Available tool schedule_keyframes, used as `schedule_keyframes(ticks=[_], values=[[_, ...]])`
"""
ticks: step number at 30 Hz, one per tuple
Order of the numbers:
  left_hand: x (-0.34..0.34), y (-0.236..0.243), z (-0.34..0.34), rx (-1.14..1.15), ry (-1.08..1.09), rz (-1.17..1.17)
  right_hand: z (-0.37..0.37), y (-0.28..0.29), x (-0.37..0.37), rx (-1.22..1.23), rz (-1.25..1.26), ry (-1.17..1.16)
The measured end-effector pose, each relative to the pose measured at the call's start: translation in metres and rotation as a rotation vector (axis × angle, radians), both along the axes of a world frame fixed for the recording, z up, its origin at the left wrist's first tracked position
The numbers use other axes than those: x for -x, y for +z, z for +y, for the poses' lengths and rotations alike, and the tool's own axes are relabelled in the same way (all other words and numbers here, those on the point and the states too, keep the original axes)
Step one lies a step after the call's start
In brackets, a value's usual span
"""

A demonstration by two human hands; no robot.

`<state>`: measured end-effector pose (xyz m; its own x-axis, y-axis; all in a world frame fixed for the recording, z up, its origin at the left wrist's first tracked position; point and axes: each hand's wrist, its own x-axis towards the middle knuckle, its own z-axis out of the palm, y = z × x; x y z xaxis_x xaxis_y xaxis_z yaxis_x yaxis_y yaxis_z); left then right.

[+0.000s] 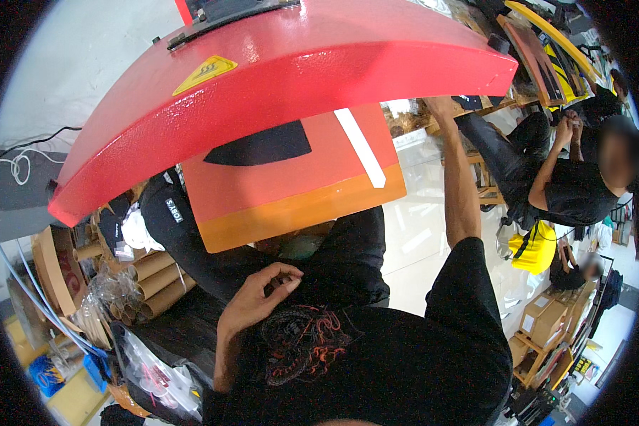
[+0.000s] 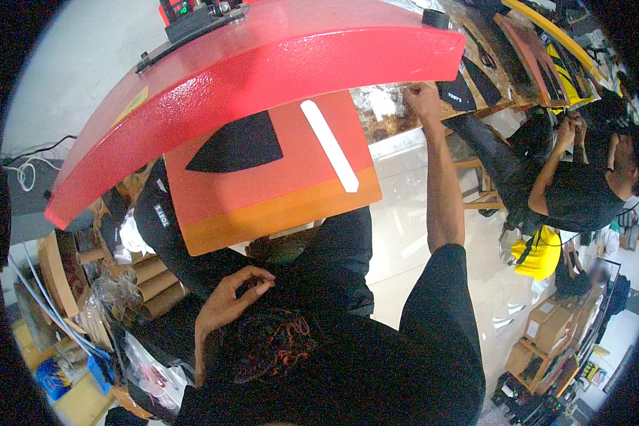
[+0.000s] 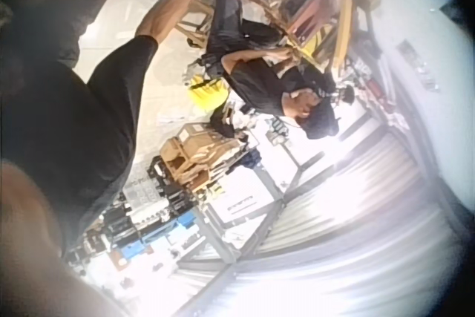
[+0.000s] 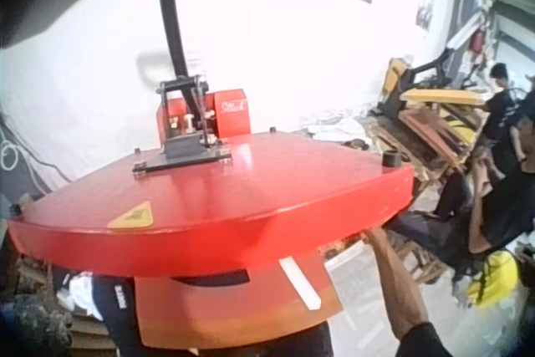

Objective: The person repeatedly places black baseball caps onto a red heat press machine, closes the press, and then opens it to remove the caps. This cycle is performed multiple times in a workshop setting.

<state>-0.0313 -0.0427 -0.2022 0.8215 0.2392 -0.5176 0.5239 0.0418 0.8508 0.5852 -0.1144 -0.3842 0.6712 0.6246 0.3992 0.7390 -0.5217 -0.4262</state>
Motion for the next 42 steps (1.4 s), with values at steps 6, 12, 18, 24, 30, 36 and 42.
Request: schedule_keyframes(ticks=[6, 12, 18, 24, 30, 36, 42], values=[[0.001, -0.001, -0.001, 0.064, -0.006, 0.071, -0.005, -0.030, -0.038, -0.053, 0.148, 0.121], [-0.005, -0.002, -0.003, -0.031, 0.004, -0.026, -0.004, -0.018, -0.044, 0.089, 0.202, 0.184], [-0.006, -0.004, -0.010, -0.021, 0.007, -0.009, 0.009, 0.008, -0.011, -0.039, 0.283, 0.205], [-0.012, 0.005, -0.001, -0.147, 0.026, -0.087, -0.008, 0.010, -0.022, -0.130, 0.245, 0.117], [-0.018, 0.019, 0.027, -0.621, 0.289, -0.303, 0.013, 0.066, 0.020, -0.437, 0.550, 0.112], [-0.070, 0.005, 0.093, -1.136, 0.276, -0.485, 0.057, 0.150, 0.183, -0.252, 0.956, 0.403], [-0.106, -0.039, 0.124, -1.304, 0.164, -0.330, 0.116, 0.182, 0.291, 0.120, 1.037, 0.496]])
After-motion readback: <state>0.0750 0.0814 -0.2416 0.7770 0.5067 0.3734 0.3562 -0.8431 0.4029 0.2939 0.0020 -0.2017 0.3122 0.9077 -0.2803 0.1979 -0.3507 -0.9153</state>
